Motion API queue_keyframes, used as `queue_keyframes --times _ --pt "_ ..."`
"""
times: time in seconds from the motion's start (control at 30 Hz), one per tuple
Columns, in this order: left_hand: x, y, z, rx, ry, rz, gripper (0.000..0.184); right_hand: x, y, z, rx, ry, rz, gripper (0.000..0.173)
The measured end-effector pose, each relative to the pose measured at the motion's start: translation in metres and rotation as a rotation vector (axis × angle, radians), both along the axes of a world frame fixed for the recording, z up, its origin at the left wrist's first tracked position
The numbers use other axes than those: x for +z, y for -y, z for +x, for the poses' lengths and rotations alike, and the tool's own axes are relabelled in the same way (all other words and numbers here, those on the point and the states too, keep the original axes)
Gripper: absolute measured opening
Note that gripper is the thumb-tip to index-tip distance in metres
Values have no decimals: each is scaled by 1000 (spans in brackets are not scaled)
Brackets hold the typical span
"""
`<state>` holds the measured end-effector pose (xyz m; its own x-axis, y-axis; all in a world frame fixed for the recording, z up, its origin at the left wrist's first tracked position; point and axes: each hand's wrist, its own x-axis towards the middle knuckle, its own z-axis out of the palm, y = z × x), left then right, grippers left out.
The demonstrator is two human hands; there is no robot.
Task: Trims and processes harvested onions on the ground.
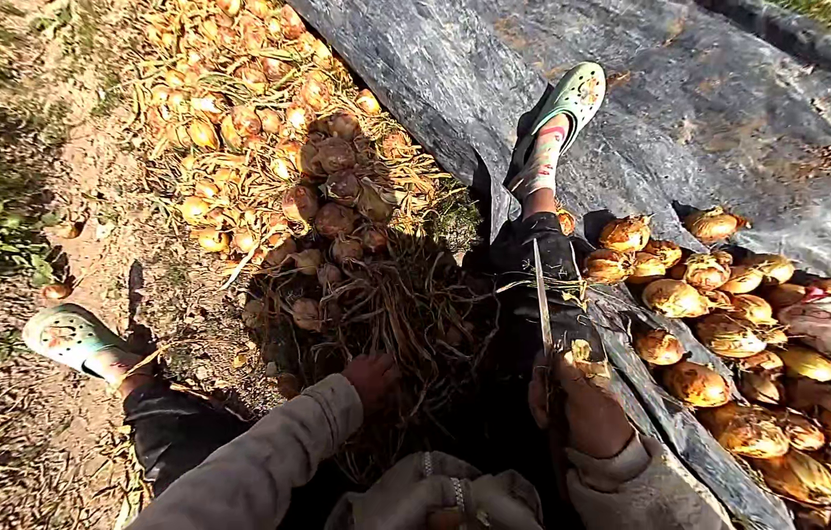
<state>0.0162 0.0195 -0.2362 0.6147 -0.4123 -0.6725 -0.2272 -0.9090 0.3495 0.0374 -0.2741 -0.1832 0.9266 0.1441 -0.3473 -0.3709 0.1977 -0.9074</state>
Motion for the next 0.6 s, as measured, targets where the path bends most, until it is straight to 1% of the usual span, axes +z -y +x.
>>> queue_keyframes --times 0.07,0.13,0.17,0.27,0.37,0.43,0.47,0.53,0.57,0.6 --pt "5 8 3 184 -16 110 51 3 -4 -1 18 9 -19 39" --pt "12 20 6 351 -113 241 61 1 -6 -5 28 -1 -18 36" --pt "10 25 5 435 -148 277 66 -1 -7 -6 36 -11 -11 35" --pt "-5 35 -3 638 -137 291 90 -4 -12 -11 67 -66 -2 34" --pt "-16 36 -15 796 -89 222 98 -3 -19 -15 126 -130 -13 32" --pt "-14 33 -21 858 -90 159 94 0 -21 -16 159 -158 -13 30" --pt "-10 31 -23 873 -98 125 85 0 -22 -16 175 -171 -13 29" --pt "-2 24 -27 879 -116 43 53 -4 -21 -16 203 -192 -6 26" --pt "1 19 -28 860 -139 24 44 -7 -21 -17 218 -205 -2 25" --pt "3 16 -28 833 -166 27 41 -9 -22 -17 236 -227 -1 26"
